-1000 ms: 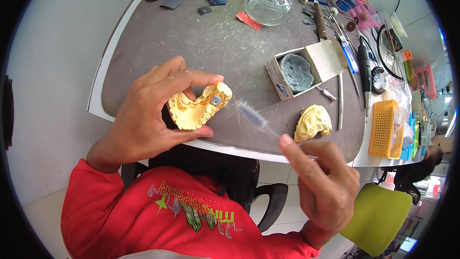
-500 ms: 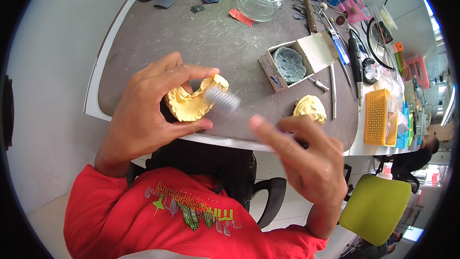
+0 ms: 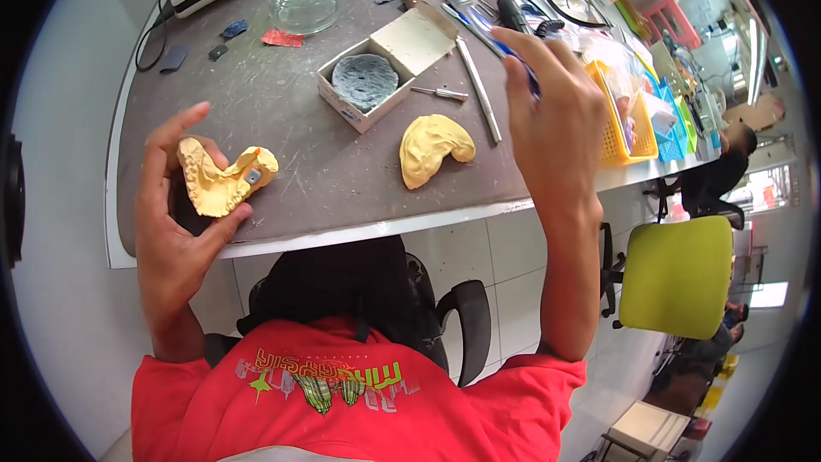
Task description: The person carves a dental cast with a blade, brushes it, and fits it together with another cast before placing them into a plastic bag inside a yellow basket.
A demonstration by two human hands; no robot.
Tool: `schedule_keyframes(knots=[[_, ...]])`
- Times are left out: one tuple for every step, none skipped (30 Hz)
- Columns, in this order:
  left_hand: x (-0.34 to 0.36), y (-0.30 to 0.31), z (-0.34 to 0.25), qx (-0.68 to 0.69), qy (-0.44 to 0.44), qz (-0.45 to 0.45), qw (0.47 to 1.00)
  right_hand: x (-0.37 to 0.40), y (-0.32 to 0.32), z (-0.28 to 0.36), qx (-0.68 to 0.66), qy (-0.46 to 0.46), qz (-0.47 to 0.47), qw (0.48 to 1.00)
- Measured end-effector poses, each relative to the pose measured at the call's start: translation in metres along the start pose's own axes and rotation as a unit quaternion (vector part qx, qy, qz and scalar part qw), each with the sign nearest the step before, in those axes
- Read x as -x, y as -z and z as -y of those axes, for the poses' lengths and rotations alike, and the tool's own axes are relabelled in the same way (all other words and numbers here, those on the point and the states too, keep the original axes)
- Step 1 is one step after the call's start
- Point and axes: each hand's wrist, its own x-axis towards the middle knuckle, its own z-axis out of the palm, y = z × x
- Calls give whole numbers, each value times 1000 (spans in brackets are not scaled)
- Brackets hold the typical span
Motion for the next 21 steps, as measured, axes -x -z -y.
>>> schedule_keyframes(knots=[[0, -1, -1, -2, -4, 3, 1000, -2, -9, -9, 3, 2, 8, 1000], [1, -3, -1, 45, -13, -26, 999, -1, -16, -14, 41, 24, -32, 998], [1, -3, -1, 91, -22, -55, 994, -3, -19, -12, 78, 47, -72, 993], [-1, -1, 0, 90, -24, -58, 994, -2, -13, -8, 78, 49, -75, 993], [-2, 1, 1, 132, -16, -77, 988, 2, -2, 2, 56, 55, -69, 995], [-1, 3, 4, 173, -4, -94, 980, 10, 8, 13, 34, 59, -58, 996], [0, 5, 5, 175, 0, -96, 980, 21, 15, 24, 21, 39, 9, 999], [0, 8, 6, 201, -10, -85, 976, 31, 19, 33, 11, 17, 73, 997], [0, 9, 7, 226, -22, -72, 971, 37, 19, 38, 14, 15, 73, 997], [-2, 9, 10, 219, -46, -75, 972, 42, 18, 44, 17, 19, 113, 993], [-3, 7, 9, 218, -47, -69, 972, 46, 17, 48, 18, 22, 151, 988], [-4, 5, 8, 256, -33, -77, 963, 48, 13, 47, 18, 5, 152, 988], [-4, 4, 8, 296, -18, -88, 951, 49, 13, 46, 18, 2, 150, 989], [-6, 2, 12, 338, -14, -68, 939, 49, 14, 43, -12, 3, 123, 992], [-8, 2, 9, 339, -16, -71, 938, 47, 15, 41, -42, 8, 97, 994], [-9, 0, 5, 376, 6, -58, 925, 48, 18, 42, -117, -36, 55, 991], [-9, -2, 2, 412, 30, -46, 909, 47, 21, 41, -118, -30, 59, 991], [-11, -4, 4, 427, 27, -30, 903, 47, 23, 38, -134, -18, 54, 989], [-11, -8, 3, 426, 28, -36, 904, 48, 25, 37, -150, -6, 47, 988], [-11, -12, -1, 448, 33, -18, 893, 48, 25, 38, -155, -1, 46, 987], [-12, -14, -5, 468, 37, -1, 883, 49, 24, 40, -121, 0, 70, 990]])
